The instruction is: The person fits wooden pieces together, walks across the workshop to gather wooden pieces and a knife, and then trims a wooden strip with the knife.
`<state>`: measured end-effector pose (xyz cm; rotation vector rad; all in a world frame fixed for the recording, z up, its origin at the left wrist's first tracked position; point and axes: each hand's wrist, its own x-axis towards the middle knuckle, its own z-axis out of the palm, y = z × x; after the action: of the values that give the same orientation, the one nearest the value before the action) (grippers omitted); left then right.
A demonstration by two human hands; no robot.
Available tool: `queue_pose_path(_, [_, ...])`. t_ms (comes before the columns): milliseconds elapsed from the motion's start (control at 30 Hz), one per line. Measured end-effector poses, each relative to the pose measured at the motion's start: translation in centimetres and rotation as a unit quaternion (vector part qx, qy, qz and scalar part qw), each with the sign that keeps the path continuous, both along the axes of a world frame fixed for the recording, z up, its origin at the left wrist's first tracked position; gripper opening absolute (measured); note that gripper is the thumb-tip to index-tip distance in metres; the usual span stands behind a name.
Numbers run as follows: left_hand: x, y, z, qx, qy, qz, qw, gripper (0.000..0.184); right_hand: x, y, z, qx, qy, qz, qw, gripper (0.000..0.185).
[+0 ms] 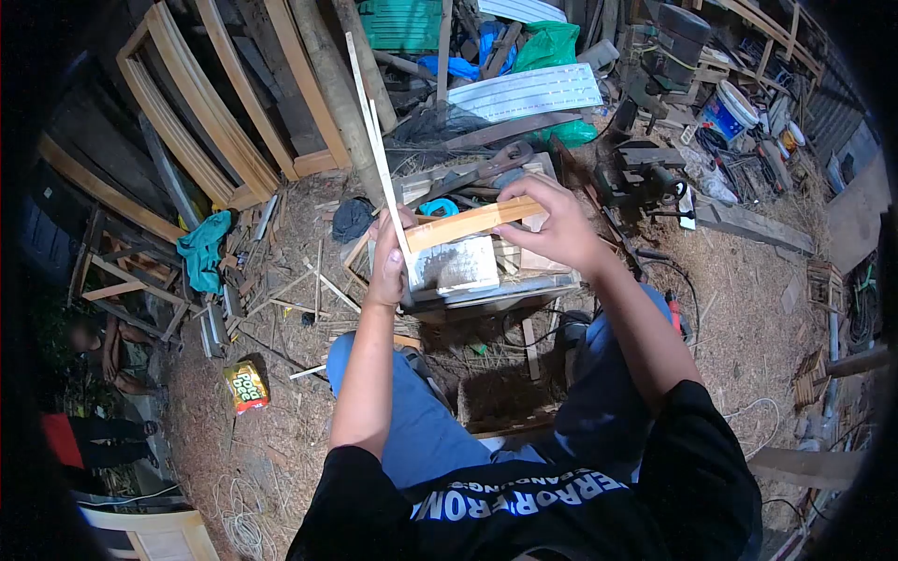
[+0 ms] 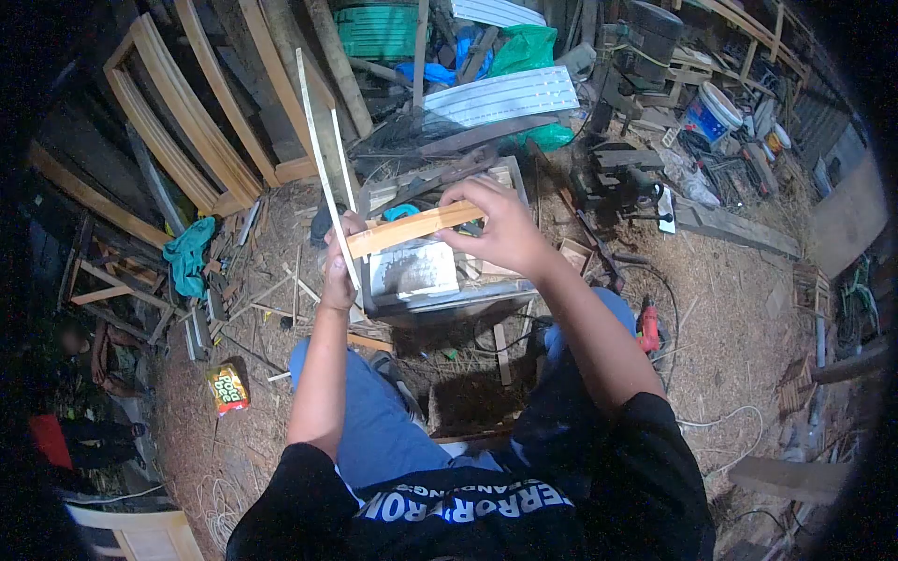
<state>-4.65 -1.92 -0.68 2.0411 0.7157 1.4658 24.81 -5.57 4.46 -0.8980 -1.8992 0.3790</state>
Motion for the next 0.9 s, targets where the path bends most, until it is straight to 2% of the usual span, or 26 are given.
queue_pose_path(200, [-0.6,0.2,-0.2,-0.003,0.02,-0.032,0.999,0.071,-0.3,0.0,-0.3,0.002,0.013,0.005,1.0,0.033])
queue_pose_path(900, [-0.9,-0.5,1.0,0.039,0.077,0.049,0.995,0.078,-0.5,-0.2,-0.5,-0.015,0.009,0.02,1.0,0.035])
